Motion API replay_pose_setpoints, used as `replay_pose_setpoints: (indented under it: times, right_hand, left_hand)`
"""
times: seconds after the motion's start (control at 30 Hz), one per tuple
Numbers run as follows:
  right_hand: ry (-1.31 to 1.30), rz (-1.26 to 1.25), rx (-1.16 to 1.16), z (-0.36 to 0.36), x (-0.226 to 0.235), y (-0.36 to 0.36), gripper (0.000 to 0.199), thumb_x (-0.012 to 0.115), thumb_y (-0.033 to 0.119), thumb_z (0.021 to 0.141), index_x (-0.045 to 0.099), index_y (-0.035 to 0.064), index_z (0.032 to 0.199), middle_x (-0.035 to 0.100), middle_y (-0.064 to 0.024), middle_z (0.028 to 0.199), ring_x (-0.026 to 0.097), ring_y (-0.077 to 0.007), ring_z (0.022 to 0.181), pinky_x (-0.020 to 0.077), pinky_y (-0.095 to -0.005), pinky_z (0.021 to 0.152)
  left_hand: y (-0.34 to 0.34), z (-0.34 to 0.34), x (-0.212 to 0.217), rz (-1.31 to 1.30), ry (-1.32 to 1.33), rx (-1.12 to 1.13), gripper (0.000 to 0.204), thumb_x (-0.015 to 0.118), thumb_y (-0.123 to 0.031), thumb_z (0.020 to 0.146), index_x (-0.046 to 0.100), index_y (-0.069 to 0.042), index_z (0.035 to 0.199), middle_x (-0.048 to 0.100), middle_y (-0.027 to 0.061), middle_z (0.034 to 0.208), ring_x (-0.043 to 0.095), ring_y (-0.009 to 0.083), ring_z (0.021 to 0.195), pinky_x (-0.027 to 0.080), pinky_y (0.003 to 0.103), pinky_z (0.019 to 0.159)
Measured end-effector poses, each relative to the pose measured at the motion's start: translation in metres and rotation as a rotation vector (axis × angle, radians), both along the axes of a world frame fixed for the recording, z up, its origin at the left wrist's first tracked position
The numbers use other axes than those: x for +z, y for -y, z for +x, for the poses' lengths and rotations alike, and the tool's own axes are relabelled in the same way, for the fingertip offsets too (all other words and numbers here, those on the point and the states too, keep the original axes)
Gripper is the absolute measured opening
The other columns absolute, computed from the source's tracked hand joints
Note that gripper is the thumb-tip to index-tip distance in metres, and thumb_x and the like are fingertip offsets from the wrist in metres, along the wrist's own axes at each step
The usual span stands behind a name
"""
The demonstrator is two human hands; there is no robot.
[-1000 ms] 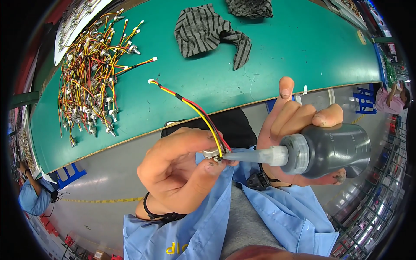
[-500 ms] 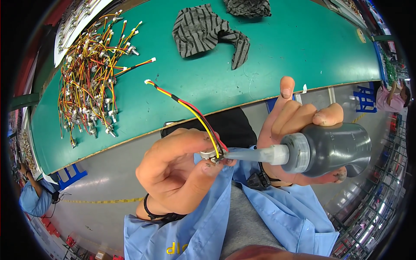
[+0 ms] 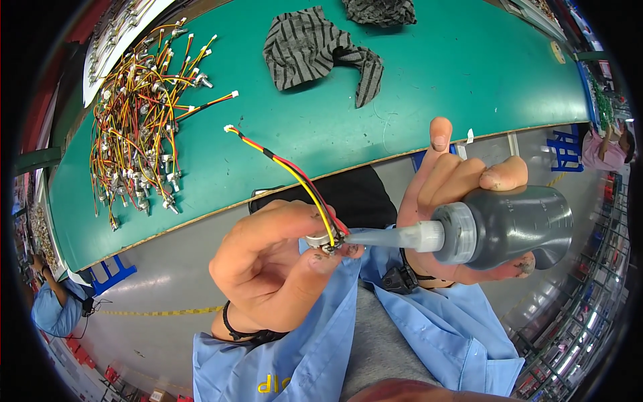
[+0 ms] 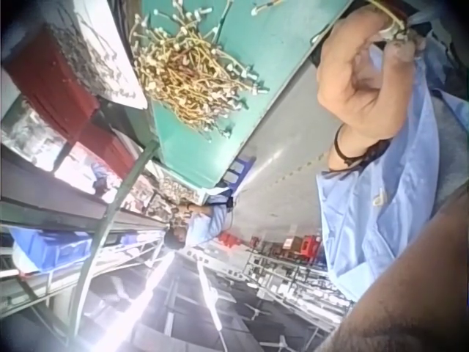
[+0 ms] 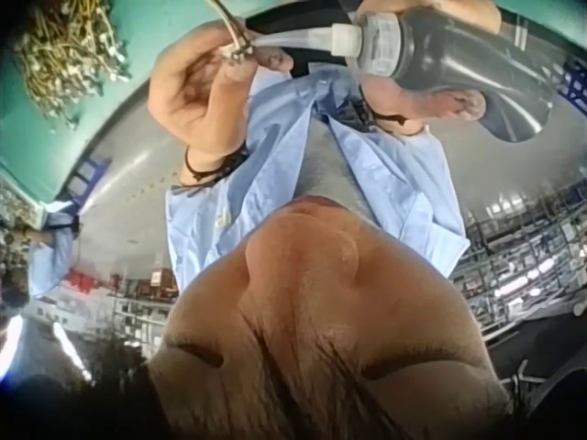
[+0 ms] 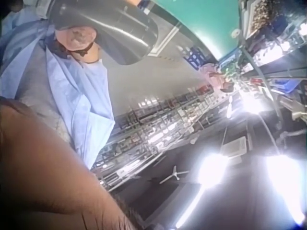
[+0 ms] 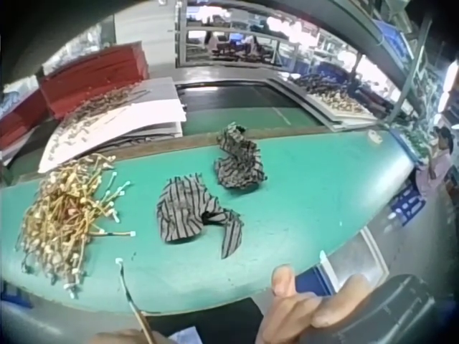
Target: The person picks up a potentiometer from a pile, applies glue to its wire connections using a squeeze bottle, and places it onto a white board. This process is repeated for another potentiometer, including wiping the bottle tip with a cloth between applications.
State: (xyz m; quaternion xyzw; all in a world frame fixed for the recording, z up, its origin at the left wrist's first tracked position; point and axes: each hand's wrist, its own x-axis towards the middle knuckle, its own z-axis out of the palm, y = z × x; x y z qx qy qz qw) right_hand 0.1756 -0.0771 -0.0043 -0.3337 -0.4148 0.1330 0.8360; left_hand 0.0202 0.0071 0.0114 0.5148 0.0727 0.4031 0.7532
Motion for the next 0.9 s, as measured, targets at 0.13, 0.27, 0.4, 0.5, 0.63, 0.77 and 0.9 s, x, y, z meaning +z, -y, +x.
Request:
replay_pose_setpoints:
  times: [0.13, 0.27, 0.4, 0.5, 0.63, 0.77, 0.9]
  right_hand:
    - [0.002, 0.006, 0.003, 0.0006, 0.0002, 0.0001, 0.069, 0.05, 0.072, 0.079, 0.047, 0.0093, 0.107, 0.045, -0.0006, 0.057, 0.038, -0.0114, 0.047, 0.0187, -0.044, 0.092]
    - [0.011, -0.003, 0.023, 0.0025, 0.0, 0.0023, 0.069, 0.05, 0.073, 0.079, 0.047, 0.0094, 0.108, 0.046, -0.0003, 0.057, 0.039, -0.0111, 0.047, 0.0186, -0.044, 0.092]
    - [0.0, 0.005, 0.034, 0.0023, -0.0005, 0.0017, 0.069, 0.049, 0.072, 0.079, 0.047, 0.0095, 0.108, 0.046, -0.0004, 0.058, 0.039, -0.011, 0.047, 0.0187, -0.0437, 0.092]
    - [-0.005, 0.008, 0.031, 0.0028, -0.0009, 0.0022, 0.069, 0.05, 0.072, 0.08, 0.048, 0.0094, 0.108, 0.047, -0.0005, 0.058, 0.039, -0.0111, 0.047, 0.0189, -0.0434, 0.091]
    - [0.004, -0.002, 0.027, 0.0037, 0.0001, 0.0026, 0.068, 0.05, 0.071, 0.08, 0.048, 0.0092, 0.108, 0.047, -0.0006, 0.058, 0.039, -0.0113, 0.047, 0.0194, -0.0429, 0.091]
    - [0.002, 0.003, 0.028, 0.0032, -0.0001, 0.0012, 0.068, 0.05, 0.071, 0.08, 0.048, 0.0087, 0.108, 0.046, -0.0006, 0.058, 0.038, -0.0115, 0.046, 0.0201, -0.0421, 0.091]
    - [-0.029, 0.027, 0.025, 0.0016, -0.0012, 0.0008, 0.067, 0.05, 0.07, 0.081, 0.047, 0.0084, 0.106, 0.046, -0.0005, 0.058, 0.038, -0.0116, 0.046, 0.0206, -0.0412, 0.09]
  left_hand:
    - [0.0006, 0.0002, 0.0013, -0.014, -0.002, -0.003, 0.025, 0.055, 0.012, 0.083, 0.051, 0.013, 0.107, 0.061, 0.0244, 0.092, 0.065, 0.0248, 0.076, 0.057, 0.037, 0.069]
    - [-0.0004, -0.0012, -0.001, 0.018, 0.005, -0.01, 0.026, 0.055, 0.011, 0.083, 0.05, 0.013, 0.108, 0.06, 0.0253, 0.093, 0.065, 0.0253, 0.077, 0.057, 0.038, 0.07]
    - [-0.0005, -0.0019, -0.0009, 0.011, 0.006, -0.019, 0.027, 0.055, 0.011, 0.083, 0.049, 0.013, 0.11, 0.06, 0.0259, 0.095, 0.065, 0.0258, 0.078, 0.058, 0.038, 0.07]
    - [-0.0011, -0.0028, -0.0011, 0.007, 0.012, -0.036, 0.028, 0.054, 0.011, 0.084, 0.048, 0.012, 0.111, 0.059, 0.0259, 0.096, 0.065, 0.0263, 0.079, 0.058, 0.039, 0.071]
    - [-0.0008, -0.0029, -0.0009, -0.028, 0.023, -0.069, 0.028, 0.054, 0.011, 0.084, 0.048, 0.012, 0.112, 0.059, 0.0255, 0.098, 0.066, 0.0273, 0.081, 0.057, 0.04, 0.072]
    - [-0.0015, -0.0048, 0.001, -0.064, 0.002, -0.101, 0.028, 0.053, 0.011, 0.085, 0.047, 0.013, 0.112, 0.059, 0.0251, 0.101, 0.066, 0.0285, 0.082, 0.057, 0.041, 0.074]
    - [0.0006, -0.006, 0.0023, -0.129, -0.012, -0.108, 0.028, 0.052, 0.01, 0.085, 0.047, 0.013, 0.113, 0.058, 0.025, 0.103, 0.066, 0.0296, 0.083, 0.057, 0.042, 0.074]
